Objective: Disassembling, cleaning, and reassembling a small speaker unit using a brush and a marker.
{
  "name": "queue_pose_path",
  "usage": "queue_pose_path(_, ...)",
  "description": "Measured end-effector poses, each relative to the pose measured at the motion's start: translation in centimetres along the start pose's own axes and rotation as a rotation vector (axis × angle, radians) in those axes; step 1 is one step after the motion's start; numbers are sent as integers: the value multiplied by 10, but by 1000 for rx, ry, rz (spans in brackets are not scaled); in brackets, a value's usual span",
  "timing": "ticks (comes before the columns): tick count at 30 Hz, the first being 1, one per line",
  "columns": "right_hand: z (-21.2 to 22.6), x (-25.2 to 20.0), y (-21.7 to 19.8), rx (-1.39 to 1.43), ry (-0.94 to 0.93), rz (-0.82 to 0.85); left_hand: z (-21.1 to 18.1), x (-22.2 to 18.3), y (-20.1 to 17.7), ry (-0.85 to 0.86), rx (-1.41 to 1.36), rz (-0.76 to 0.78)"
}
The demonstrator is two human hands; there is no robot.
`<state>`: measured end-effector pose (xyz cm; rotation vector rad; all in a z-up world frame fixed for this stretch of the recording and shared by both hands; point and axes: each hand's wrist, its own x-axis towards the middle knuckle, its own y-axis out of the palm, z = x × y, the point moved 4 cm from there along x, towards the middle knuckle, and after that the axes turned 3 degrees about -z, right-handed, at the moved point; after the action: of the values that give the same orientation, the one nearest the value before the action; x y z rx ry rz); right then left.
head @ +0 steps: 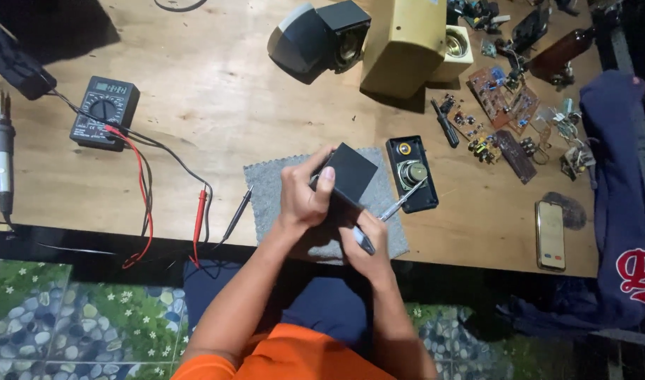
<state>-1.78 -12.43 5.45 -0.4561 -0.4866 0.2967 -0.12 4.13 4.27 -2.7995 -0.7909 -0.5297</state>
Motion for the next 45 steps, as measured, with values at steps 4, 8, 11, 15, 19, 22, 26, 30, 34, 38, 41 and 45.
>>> queue_pose_path(4,-29,-8,-1,6,33,7,5,-6,-2,-4,-15,0)
queue_pose_path(8,5,3,-27,-132,138,22,8,-6,-4,1,-29,-17)
queue_pose_path(11,10,5,-28,-108,130,5,8,-3,-2,11,-41,-18)
queue_pose_path(15,-38,-8,1,-85,71,58,11,-3,-3,20,-36,-9)
queue_pose_path(19,-9,-1,-20,-161,154,73,8,-8,-6,9,-32,-22)
queue_pose_path(22,-13,-1,-21,-97,167,21,10,-4,0,15,-40,-20)
queue_pose_path(26,-43,-11,1,29,194,68,6,-6,-3,-1,-30,-12)
queue_pose_path(30,1,6,-23,-128,195,67,3,-9,-10,2,-78,-9)
queue_pose_path(34,-15,3,-12,-91,90,40,24,-19,-6,38,-121,-11)
queue_pose_path(38,-33,-10,4,-119,-5,149,21,-24,-12,66,-140,-29)
queue_pose_path(41,2,4,-9,-140,51,117,26,-26,-16,92,-161,-45)
queue_pose_path(45,0,4,-8,-42,16,98,35,-27,-10,88,-169,-38)
